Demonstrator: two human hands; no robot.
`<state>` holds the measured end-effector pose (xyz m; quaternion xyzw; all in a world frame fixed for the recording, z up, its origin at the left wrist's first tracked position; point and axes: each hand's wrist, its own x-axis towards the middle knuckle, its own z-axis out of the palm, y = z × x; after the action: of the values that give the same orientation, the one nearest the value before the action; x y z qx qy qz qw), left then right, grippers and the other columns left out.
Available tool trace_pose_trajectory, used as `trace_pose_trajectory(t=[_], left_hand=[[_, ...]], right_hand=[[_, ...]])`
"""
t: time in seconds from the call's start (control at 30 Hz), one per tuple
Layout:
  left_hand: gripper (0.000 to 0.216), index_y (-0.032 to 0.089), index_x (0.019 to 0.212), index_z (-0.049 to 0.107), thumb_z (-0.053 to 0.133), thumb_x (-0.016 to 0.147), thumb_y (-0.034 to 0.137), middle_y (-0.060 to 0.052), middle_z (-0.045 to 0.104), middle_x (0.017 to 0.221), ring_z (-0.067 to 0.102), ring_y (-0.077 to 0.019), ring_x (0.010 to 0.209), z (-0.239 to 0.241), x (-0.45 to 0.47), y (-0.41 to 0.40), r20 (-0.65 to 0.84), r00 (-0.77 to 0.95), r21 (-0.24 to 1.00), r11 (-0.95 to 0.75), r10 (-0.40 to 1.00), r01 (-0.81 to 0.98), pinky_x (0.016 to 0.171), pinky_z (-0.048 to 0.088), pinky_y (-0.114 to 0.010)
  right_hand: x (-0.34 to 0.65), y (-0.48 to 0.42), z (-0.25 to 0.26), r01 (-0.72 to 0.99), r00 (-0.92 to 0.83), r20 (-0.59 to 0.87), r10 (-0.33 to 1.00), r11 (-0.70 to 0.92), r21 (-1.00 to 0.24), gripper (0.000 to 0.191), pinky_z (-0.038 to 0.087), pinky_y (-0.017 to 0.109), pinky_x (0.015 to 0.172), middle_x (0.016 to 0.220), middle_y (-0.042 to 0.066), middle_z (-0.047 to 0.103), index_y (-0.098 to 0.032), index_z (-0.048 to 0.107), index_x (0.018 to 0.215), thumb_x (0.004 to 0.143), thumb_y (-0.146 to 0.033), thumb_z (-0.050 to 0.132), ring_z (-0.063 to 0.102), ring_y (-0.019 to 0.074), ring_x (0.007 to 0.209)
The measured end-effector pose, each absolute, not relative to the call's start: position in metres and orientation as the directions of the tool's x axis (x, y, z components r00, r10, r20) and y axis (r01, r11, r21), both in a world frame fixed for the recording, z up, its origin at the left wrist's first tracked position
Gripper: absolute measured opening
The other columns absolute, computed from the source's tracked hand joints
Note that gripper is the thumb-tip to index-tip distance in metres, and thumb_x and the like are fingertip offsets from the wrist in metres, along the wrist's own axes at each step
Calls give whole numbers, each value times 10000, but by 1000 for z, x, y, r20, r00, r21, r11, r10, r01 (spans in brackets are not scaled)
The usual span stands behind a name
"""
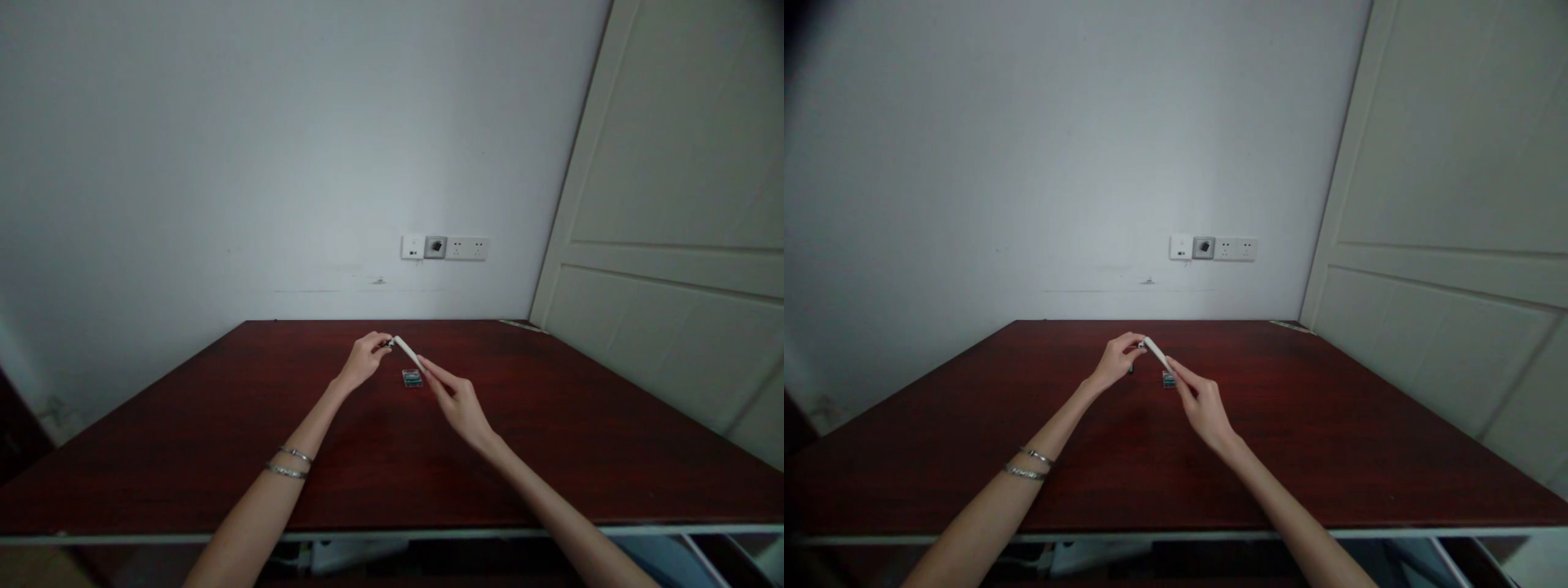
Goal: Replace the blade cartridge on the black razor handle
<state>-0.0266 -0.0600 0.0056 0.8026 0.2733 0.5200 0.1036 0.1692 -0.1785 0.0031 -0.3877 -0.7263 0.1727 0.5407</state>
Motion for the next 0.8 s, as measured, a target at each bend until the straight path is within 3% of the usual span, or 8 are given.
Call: trace_pose_trajectory(t=[0.07,0.23,0.37,0.53,0.67,0.8], left_hand=[[185,160,945,636,555,780,143,-52,635,881,600,-138,799,4,-27,-59,777,304,457,-826,551,331,730,485,-263],[198,162,950,634,583,759,153,-51,642,901,597,-139,794,2,-28,-56,772,278,472,-809,571,349,733,484,-265],[185,166,934,641,557,770,143,-48,642,872,593,-140,798,4,-27,-58,764,307,454,-811,567,368,760,469,-268],[205,167,954,634,575,758,161,-54,637,917,591,-148,821,6,-27,-62,725,274,526,-765,632,372,773,474,-279],[187,171,932,642,552,769,152,-52,637,917,591,-146,839,6,-26,-62,717,274,545,-760,641,353,781,475,-275],[198,169,944,637,575,756,157,-52,640,922,593,-147,826,6,-26,-61,717,268,544,-756,644,363,779,476,-278]], right_hand=[[162,-183,-3,375,-141,665,733,661,-650,364,395,395,989,1199,13,583,-233,568,1198,864,-320,454,542,219,1108],[148,-189,-10,383,-2,690,723,638,-668,404,379,396,1000,1257,40,537,-209,503,1265,882,-307,421,511,222,1145],[138,-193,-12,348,-110,667,737,657,-669,392,362,403,1011,1251,37,544,-214,514,1256,883,-288,418,504,221,1154],[134,-194,-10,321,52,629,776,583,-746,428,369,437,995,1261,37,536,-215,473,1291,883,-329,406,499,234,1159],[131,-198,-10,314,-15,631,776,603,-733,430,358,415,1002,1265,59,534,-204,475,1292,881,-315,415,485,228,1173],[126,-201,-9,310,66,617,784,572,-759,445,404,436,962,1205,59,582,-218,446,1311,883,-330,404,514,233,1142]])
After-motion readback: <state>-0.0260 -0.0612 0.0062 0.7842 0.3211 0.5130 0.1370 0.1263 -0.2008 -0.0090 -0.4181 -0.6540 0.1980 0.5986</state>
